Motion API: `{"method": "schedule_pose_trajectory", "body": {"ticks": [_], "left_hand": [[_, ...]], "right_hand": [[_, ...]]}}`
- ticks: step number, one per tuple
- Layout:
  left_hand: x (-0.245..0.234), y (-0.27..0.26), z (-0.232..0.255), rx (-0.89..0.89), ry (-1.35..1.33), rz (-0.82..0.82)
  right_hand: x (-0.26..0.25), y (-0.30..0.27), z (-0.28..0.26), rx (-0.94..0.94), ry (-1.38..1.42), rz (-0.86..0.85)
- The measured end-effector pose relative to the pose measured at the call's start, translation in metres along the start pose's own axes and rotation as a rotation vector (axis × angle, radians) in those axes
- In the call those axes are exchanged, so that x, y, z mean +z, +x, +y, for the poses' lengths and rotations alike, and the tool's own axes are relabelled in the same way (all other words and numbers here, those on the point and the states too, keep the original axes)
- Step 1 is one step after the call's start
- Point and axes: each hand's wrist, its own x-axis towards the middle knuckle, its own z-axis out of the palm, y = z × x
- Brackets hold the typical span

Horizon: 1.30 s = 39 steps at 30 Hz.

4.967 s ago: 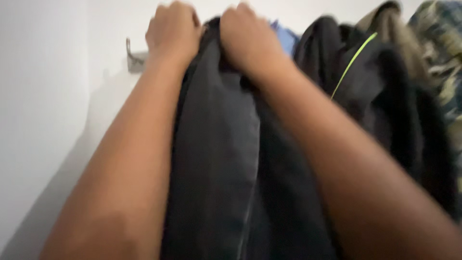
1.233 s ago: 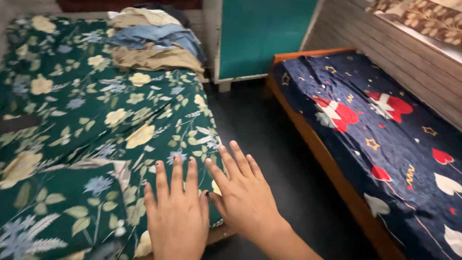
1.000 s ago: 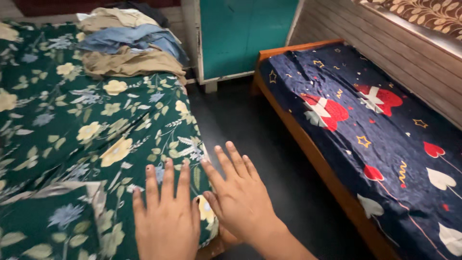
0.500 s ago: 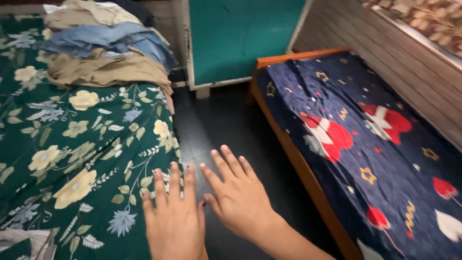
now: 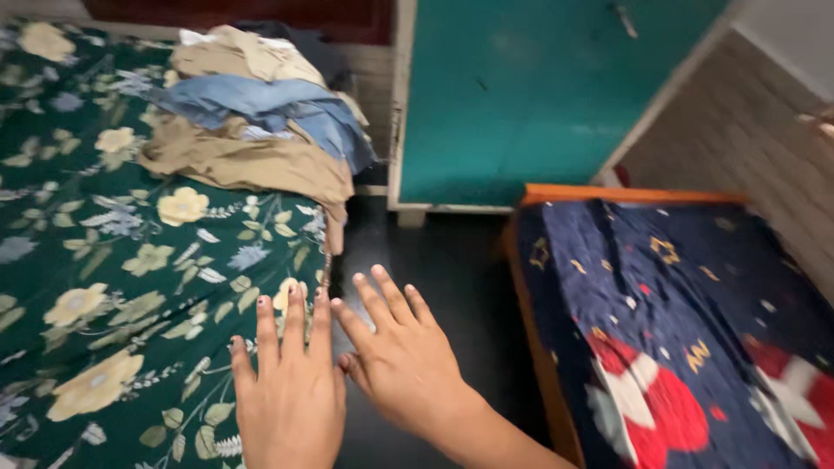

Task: The person picks up folded shirts from a bed and hangs them one by one on a wall-mounted coat rack. The person handles several shirts, including a dark gray shirt, a plaid shirt, and a beige shirt, placing them on hooks next to other hanging garments.

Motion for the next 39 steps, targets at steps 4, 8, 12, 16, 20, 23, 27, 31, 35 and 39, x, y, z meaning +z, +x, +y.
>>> {"method": "schedule_pose_trajectory", "body": {"ticks": [4, 8, 12, 16, 20, 23, 27, 31, 35, 39], "left_hand": [[0.008, 0.022, -0.002, -0.066, 0.031, 0.151], [0.018, 0.049, -0.001, -0.25, 0.06, -0.015], [0.028, 0.09, 0.0, -0.25, -0.002, 0.08], [0.031, 0.144, -0.011, -0.272, -0.037, 0.077], [0.038, 0.187, -0.017, -0.321, -0.02, 0.076], [0.045, 0.214, -0.021, -0.34, -0.042, 0.064], [0.058, 0.242, -0.026, -0.431, -0.046, 0.002], [0.071, 0.273, -0.032, -0.557, -0.04, -0.097], [0.092, 0.312, -0.031, -0.636, -0.042, -0.095], [0.121, 0.337, -0.031, -0.693, -0.028, 0.04]], "right_hand": [[0.004, 0.04, 0.024, -0.089, 0.074, 0.03], [0.023, 0.077, 0.042, -0.155, 0.17, 0.005], [0.046, 0.121, 0.065, -0.243, 0.153, 0.007], [0.055, 0.174, 0.086, -0.274, 0.151, -0.006], [0.052, 0.216, 0.111, -0.311, 0.139, 0.023], [0.06, 0.245, 0.124, -0.32, 0.152, 0.011], [0.08, 0.28, 0.141, -0.373, 0.173, -0.007], [0.098, 0.313, 0.162, -0.449, 0.19, -0.032], [0.117, 0.361, 0.177, -0.542, 0.212, -0.081], [0.143, 0.385, 0.182, -0.662, 0.193, -0.14]]}}
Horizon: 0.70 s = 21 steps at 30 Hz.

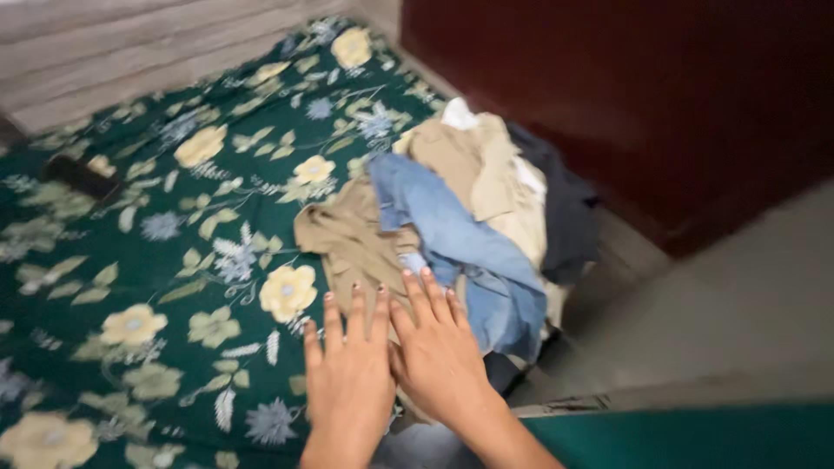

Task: The person picks up folded shirts from a bed and hangs them one by one on a wall-mounted coat rack. The person handles several shirts, including a dark gray shirt, a plaid shirt, and a beige shirt, placing them on hooks next to other hanging garments.

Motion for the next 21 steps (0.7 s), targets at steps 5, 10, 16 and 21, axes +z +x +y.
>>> {"method": "schedule_pose_trajectory", "body": {"ticks": [5, 10, 16, 21], "left_hand": [[0.026, -0.008, -0.006, -0.154, 0.042, -0.148], [0.042, 0.005, -0.025, -0.246, 0.024, -0.133], [0.057, 0.03, -0.036, -0.332, -0.02, -0.304], [0.077, 0.037, -0.066, -0.415, -0.075, -0.199]], "right_hand": [[0.04, 0.015, 0.001, -0.124, 0.133, -0.118], [0.071, 0.035, 0.0, -0.21, 0.111, -0.173], [0.083, 0.07, 0.011, -0.221, 0.099, -0.215], [0.092, 0.084, 0.016, -0.227, 0.263, -0.357]]}}
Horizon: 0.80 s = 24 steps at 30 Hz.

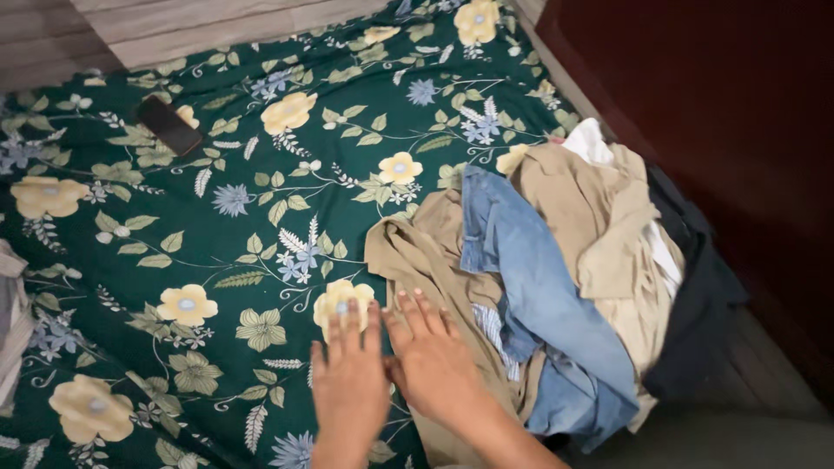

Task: The person picks up folded shirts from a bed and hangs them one by one on a wall-mounted coat rack. The person handles several shirts, including a dark gray shirt, a plaid shirt, and a beige shirt, placing them on hooks next to other hanging garments.

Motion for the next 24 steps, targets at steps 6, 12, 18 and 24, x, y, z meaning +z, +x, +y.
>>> {"method": "schedule_pose_trajectory", "body": {"ticks": [6, 12, 18, 24], "left_hand": [[0.018, 0.022, -0.047, -0.308, 0.077, -0.13], [0.049, 0.039, -0.031, -0.201, -0.031, -0.048], [0.077, 0.062, -0.019, -0.153, -0.029, -0.193], [0.094, 0.079, -0.034, -0.12, -0.012, -0.252]], "right_hand": [[0.001, 0.044, 0.107, 0.286, -0.105, -0.056], [0.044, 0.068, 0.134, 0.226, -0.053, -0.158], [0.089, 0.083, 0.105, 0.215, 0.108, -0.321], [0.119, 0.11, 0.094, 0.262, 0.365, -0.257]]}}
